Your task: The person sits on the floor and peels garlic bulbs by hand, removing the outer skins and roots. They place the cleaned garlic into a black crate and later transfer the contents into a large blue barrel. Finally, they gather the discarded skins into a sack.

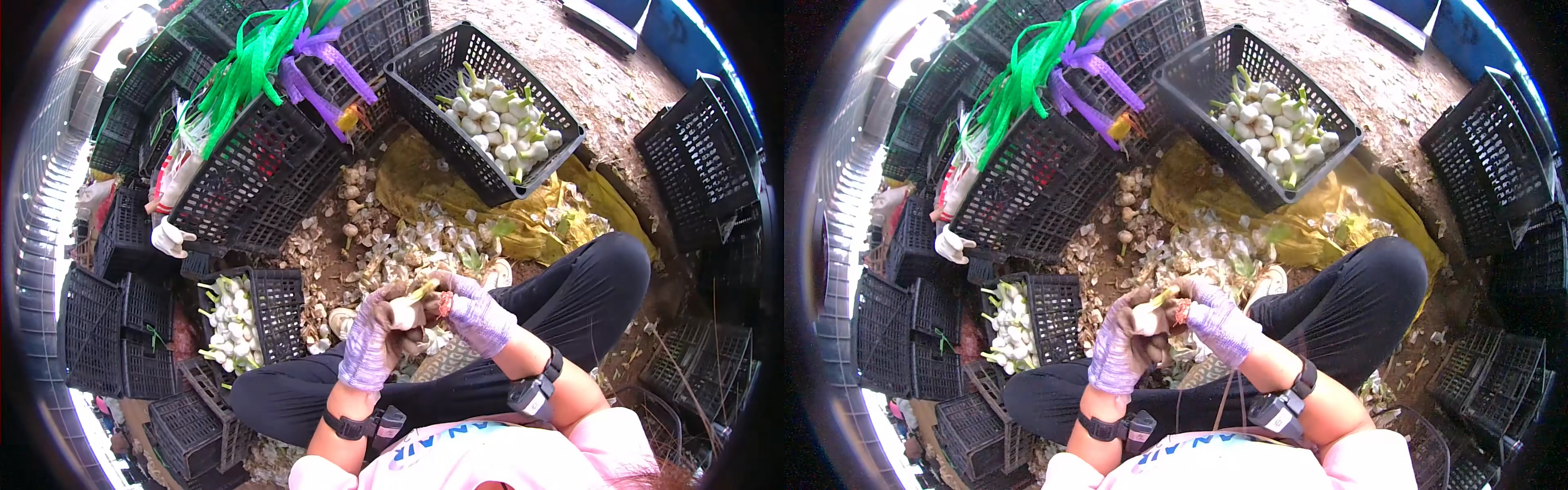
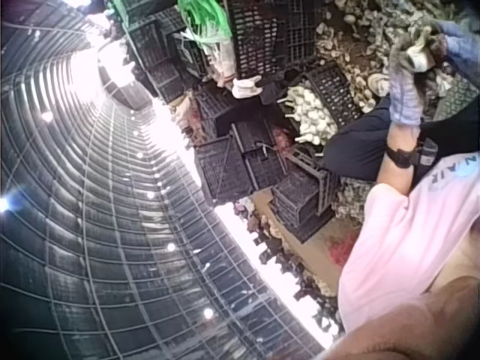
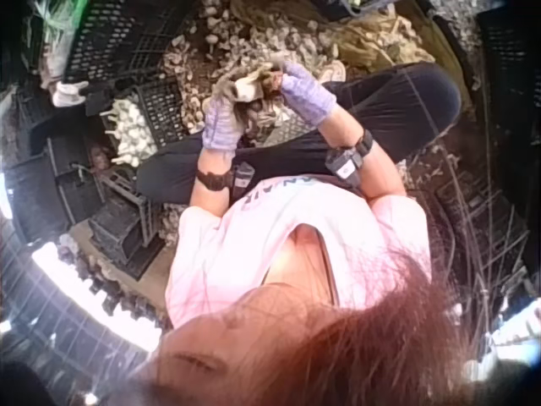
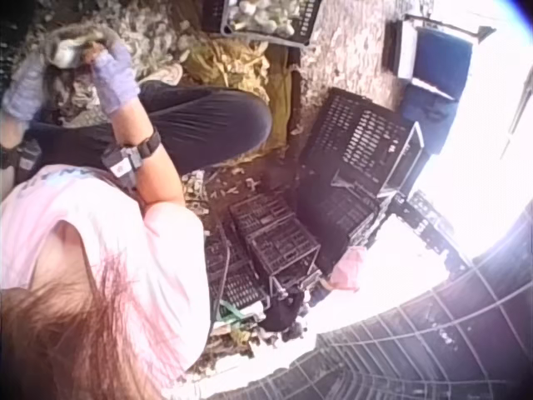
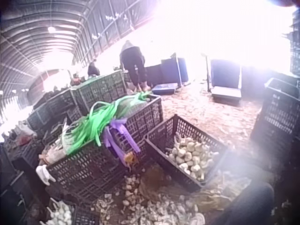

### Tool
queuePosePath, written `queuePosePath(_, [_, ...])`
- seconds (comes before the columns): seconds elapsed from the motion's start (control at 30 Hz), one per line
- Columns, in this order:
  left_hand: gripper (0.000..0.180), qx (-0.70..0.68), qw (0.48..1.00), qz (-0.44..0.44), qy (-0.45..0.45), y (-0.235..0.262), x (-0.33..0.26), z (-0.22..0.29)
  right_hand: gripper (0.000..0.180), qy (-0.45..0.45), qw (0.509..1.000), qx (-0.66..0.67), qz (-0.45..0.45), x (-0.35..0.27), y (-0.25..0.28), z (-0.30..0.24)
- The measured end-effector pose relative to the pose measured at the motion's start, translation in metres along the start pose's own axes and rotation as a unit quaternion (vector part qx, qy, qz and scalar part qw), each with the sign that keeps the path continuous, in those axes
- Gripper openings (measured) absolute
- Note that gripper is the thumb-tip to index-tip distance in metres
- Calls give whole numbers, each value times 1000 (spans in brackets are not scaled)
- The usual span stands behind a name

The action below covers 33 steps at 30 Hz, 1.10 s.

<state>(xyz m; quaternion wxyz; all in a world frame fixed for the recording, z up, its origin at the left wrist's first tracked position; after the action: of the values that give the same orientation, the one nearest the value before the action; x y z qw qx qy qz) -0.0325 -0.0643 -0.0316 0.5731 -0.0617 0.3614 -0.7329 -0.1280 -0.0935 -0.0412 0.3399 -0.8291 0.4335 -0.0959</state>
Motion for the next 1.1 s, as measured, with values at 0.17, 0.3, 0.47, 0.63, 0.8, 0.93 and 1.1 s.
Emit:
queuePosePath(0.17, [55, 376, 915, 42, -138, -6, -5, 32, 37, -16, 997, -63, 35, -1, 7, 6])
queuePosePath(0.3, [44, 10, 995, -25, -94, 4, 4, 17, 32, 51, 962, 262, 59, 7, 17, 13])
queuePosePath(0.47, [49, 88, 988, 16, -124, 2, 4, 19, 26, 49, 991, 44, 115, 1, 12, -9])
queuePosePath(0.63, [63, 329, 913, 64, -235, -15, -9, 52, 16, 75, 949, -294, 92, -2, -2, -41])
queuePosePath(0.8, [41, -3, 991, 28, -131, -4, 3, 30, 33, 25, 998, 26, -48, -2, -29, -27])
queuePosePath(0.93, [44, -142, 987, -28, -66, -6, 9, 14, 40, 19, 973, 227, -38, 2, -24, -10])
queuePosePath(1.1, [53, 59, 997, -10, -44, -5, 8, 20, 34, -36, 997, 44, -44, -8, -28, -21])
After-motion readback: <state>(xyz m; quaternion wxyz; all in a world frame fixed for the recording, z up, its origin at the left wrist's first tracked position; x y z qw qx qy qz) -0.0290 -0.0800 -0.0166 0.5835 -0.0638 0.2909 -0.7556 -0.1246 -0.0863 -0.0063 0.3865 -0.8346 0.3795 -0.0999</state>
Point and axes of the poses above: each hand's wrist, its own x-axis towards the middle knuckle, its own y-axis out of the back of the hand, z = x × y, the point moved 10 cm from there along x, towards the middle knuckle, and after that the axes turned 9 degrees about -z, right-handed, at the moved point
